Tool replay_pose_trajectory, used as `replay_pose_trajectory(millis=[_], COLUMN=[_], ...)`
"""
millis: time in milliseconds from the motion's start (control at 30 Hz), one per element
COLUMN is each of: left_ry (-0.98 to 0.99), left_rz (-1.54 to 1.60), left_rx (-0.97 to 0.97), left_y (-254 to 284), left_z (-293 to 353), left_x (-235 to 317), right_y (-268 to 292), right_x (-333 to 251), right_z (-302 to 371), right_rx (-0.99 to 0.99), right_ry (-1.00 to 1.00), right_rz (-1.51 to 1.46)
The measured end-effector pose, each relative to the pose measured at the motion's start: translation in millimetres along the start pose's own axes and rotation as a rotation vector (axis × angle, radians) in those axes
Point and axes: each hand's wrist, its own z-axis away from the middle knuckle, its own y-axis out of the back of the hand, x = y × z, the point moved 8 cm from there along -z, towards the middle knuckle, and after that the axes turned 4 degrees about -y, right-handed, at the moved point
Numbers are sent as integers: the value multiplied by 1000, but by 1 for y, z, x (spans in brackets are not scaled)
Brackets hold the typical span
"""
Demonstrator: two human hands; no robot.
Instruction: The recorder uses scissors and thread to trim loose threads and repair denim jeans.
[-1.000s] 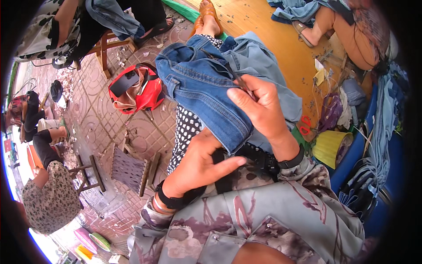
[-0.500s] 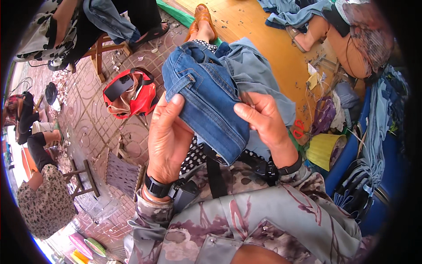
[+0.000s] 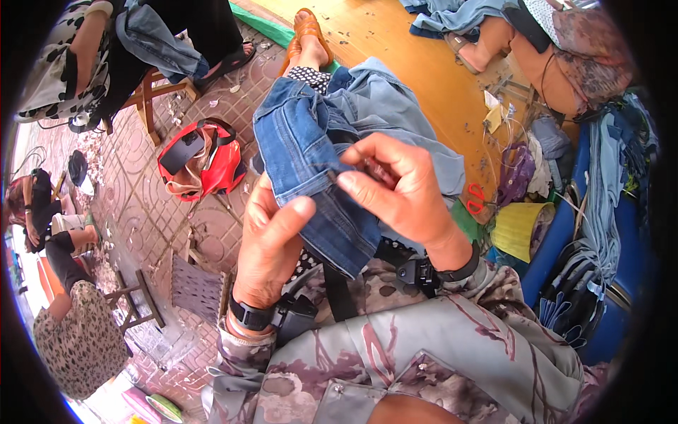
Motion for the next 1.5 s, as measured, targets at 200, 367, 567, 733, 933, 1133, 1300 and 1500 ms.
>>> replay_pose_trajectory(millis=[200,367,567,733,933,1133,1300,1500], left_ry=[-4,-61,-18,-11,17,37,66,213], left_rz=[31,-55,91,-9,45,43,-88,-207], left_rx=[150,193,211,195,187,194,137,12], left_y=[15,16,16,13,8,12,16,34], left_z=[-6,-2,1,4,7,8,16,31], left_x=[8,14,5,2,-3,-7,-12,-11], right_y=[-24,-23,-2,-13,-9,2,-6,-24], right_x=[-22,-19,-29,-41,-35,-1,-9,3], right_z=[11,10,-1,1,0,-10,-11,-3], right_rx=[-75,-151,110,172,202,163,55,-44], right_ry=[266,208,300,469,447,78,125,115], right_rz=[160,92,48,254,271,-91,9,115])
